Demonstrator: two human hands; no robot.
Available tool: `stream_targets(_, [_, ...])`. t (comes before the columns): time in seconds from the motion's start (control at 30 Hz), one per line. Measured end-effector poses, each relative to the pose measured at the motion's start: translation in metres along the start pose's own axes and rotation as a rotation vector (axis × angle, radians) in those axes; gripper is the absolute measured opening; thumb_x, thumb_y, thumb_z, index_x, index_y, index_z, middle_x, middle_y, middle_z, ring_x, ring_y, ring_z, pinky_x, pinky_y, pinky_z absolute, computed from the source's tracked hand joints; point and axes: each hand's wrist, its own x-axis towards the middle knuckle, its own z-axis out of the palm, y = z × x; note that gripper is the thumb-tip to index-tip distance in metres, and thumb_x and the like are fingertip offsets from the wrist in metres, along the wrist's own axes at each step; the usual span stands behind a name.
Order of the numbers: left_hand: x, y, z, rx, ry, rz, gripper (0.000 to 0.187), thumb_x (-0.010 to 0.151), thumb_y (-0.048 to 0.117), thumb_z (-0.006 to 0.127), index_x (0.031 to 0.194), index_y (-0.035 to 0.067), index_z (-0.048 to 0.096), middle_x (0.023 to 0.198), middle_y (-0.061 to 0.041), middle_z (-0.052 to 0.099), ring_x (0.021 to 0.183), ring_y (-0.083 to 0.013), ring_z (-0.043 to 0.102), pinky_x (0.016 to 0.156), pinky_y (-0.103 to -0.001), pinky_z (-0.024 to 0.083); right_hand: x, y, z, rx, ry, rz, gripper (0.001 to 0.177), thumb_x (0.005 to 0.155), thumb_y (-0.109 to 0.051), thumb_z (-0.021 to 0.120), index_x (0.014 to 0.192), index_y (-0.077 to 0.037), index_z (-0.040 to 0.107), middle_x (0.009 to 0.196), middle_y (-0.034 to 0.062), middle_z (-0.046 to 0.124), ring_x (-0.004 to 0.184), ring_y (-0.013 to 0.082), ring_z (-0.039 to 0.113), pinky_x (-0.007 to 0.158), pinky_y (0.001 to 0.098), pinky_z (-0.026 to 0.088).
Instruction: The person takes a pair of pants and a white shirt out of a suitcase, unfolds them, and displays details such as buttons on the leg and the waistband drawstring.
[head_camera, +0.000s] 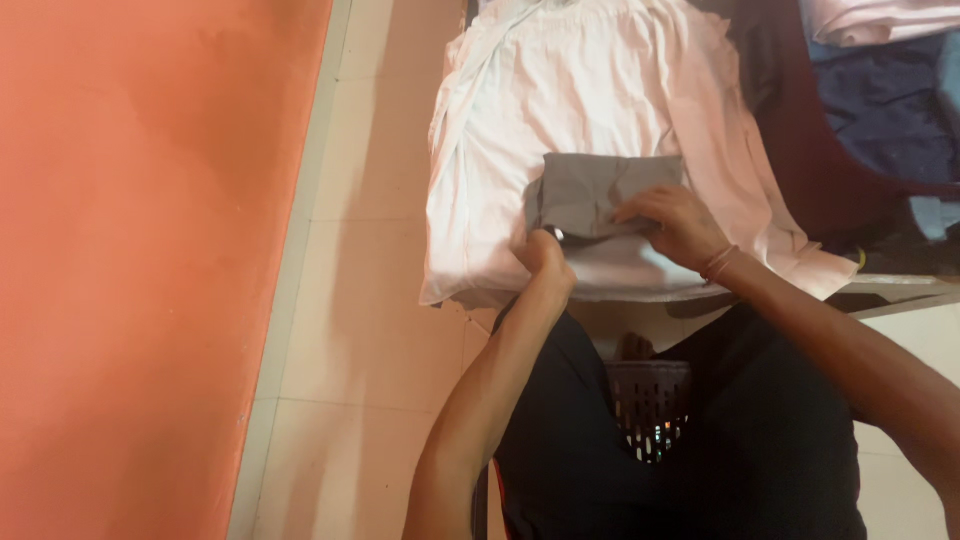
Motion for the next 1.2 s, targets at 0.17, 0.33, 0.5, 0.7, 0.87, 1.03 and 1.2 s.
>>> stream_targets(0.17, [0.007,-0.002,-0.001,0.297,0.153,0.090,0.066,0.086,0.013,0.054,0.149,0.007,0.034,0.150,-0.015,0.038,0.134,-0.0303,0.047,0.109,-0.042,0.041,-0.028,0.001,0.014,0.116,-0.118,0.127,0.039,0.073,0.003,0.076,0.110,-0.009,0.074,0.109,0.0098,0.075,0.106,0.0308,0.068,0.094,0.0425,0.052])
stream_targets(0.33, [0.022,-0.004,-0.005,0.119,0.112,0.104,0.071,0.086,0.010,0.054,0.153,0.002,0.031,0.152,-0.017,0.040,0.134,-0.0305,0.050,0.107,-0.039,0.043,-0.019,0.010,0.004,0.316,-0.274,0.409,0.026,0.086,-0.011,0.075,0.112,-0.010,0.072,0.110,0.0083,0.076,0.104,0.0246,0.072,0.092,0.0373,0.055])
stream_targets(0.5, [0.047,-0.018,-0.008,0.017,0.095,0.062,0.071,0.085,0.009,0.057,0.151,0.000,0.034,0.145,-0.018,0.049,0.125,-0.0268,0.055,0.102,-0.037,0.044,0.000,0.018,-0.003,0.232,-0.258,0.391,0.025,0.093,-0.013,0.070,0.117,-0.009,0.069,0.111,0.0091,0.076,0.104,0.0228,0.072,0.093,0.0368,0.055])
stream_targets(0.7, [0.055,-0.026,-0.007,0.065,-0.077,0.068,0.026,0.082,0.005,0.059,0.104,-0.009,0.059,0.094,-0.013,0.060,0.083,-0.0223,0.057,0.073,-0.037,0.047,0.001,0.015,-0.005,-0.001,-0.513,0.273,0.034,0.083,-0.027,0.079,0.112,-0.012,0.069,0.110,0.0108,0.073,0.104,0.0275,0.070,0.092,0.0399,0.055])
stream_targets(0.87, [0.052,-0.025,-0.008,0.045,-0.114,0.093,0.010,0.084,0.004,0.056,0.091,-0.003,0.055,0.082,-0.008,0.053,0.073,-0.0192,0.052,0.065,-0.038,0.043,-0.017,0.011,0.007,-0.093,-0.471,0.191,0.039,0.082,-0.024,0.077,0.117,-0.010,0.066,0.112,0.0140,0.071,0.105,0.0342,0.067,0.092,0.0442,0.053])
stream_targets(1.03, [0.061,-0.035,-0.009,0.000,-0.137,0.115,0.027,0.088,0.005,0.057,0.112,-0.006,0.051,0.100,-0.012,0.054,0.087,-0.0212,0.055,0.074,-0.037,0.045,-0.008,0.022,0.004,-0.007,-0.479,0.334,0.028,0.094,-0.024,0.065,0.118,-0.010,0.063,0.106,0.0145,0.075,0.096,0.0332,0.073,0.086,0.0449,0.056])
stream_targets(1.2, [0.053,-0.016,-0.008,-0.037,-0.032,0.024,0.053,0.093,0.013,0.056,0.144,0.003,0.047,0.128,-0.017,0.059,0.109,-0.0218,0.059,0.091,-0.033,0.047,0.016,-0.001,-0.014,-0.273,-0.513,0.354,0.027,0.102,-0.028,0.057,0.123,-0.012,0.062,0.099,0.0149,0.073,0.083,0.0309,0.072,0.076,0.0434,0.059])
